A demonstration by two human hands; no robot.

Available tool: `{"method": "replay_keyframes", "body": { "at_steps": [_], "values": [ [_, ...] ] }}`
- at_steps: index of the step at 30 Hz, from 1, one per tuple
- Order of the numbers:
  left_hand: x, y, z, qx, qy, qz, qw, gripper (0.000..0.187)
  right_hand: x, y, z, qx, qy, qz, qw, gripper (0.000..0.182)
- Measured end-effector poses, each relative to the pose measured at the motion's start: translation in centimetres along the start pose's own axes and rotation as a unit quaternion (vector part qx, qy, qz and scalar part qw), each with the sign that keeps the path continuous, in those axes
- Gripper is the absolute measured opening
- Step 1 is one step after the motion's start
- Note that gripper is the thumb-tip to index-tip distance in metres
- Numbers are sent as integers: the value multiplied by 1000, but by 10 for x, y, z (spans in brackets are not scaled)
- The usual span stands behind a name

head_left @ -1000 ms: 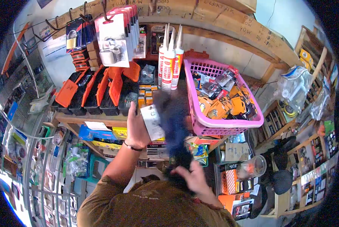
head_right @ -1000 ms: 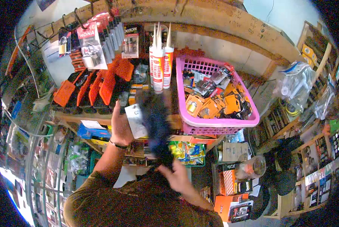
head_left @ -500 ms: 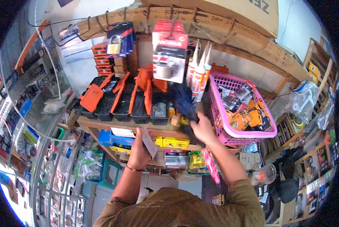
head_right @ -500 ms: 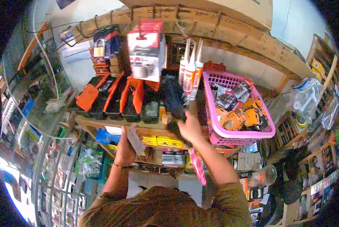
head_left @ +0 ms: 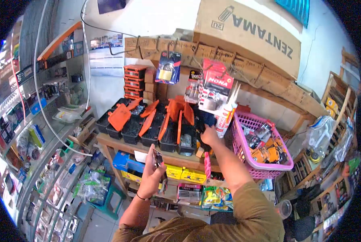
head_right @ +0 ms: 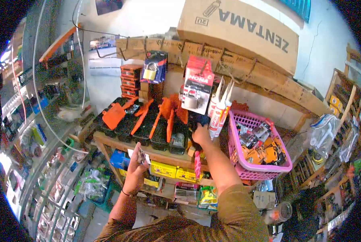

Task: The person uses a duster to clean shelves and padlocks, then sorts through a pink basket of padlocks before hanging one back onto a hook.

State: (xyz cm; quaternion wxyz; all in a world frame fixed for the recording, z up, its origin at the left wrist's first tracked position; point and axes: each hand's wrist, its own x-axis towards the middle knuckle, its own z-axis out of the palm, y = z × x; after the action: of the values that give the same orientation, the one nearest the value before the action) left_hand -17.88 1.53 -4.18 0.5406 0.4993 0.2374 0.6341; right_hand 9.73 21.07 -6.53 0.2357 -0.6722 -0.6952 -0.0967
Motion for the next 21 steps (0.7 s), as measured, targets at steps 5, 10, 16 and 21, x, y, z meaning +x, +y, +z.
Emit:
{"method": "replay_keyframes", "body": {
  "at_steps": [5,10,16,21],
  "values": [
    [30,49,29,84,29,228,970,70,-48,-54,-84,-58,28,-60,996,51],
    [97,114,61,306,96,447,835,66,-87,-127,-183,136,86,-326,931,42],
    [169,161,86,360,221,500,756,62,-42,-183,-270,152,249,-371,882,40],
    [164,156,82,399,224,462,760,66,-30,-182,-257,151,202,-343,905,35]
  ]
}}
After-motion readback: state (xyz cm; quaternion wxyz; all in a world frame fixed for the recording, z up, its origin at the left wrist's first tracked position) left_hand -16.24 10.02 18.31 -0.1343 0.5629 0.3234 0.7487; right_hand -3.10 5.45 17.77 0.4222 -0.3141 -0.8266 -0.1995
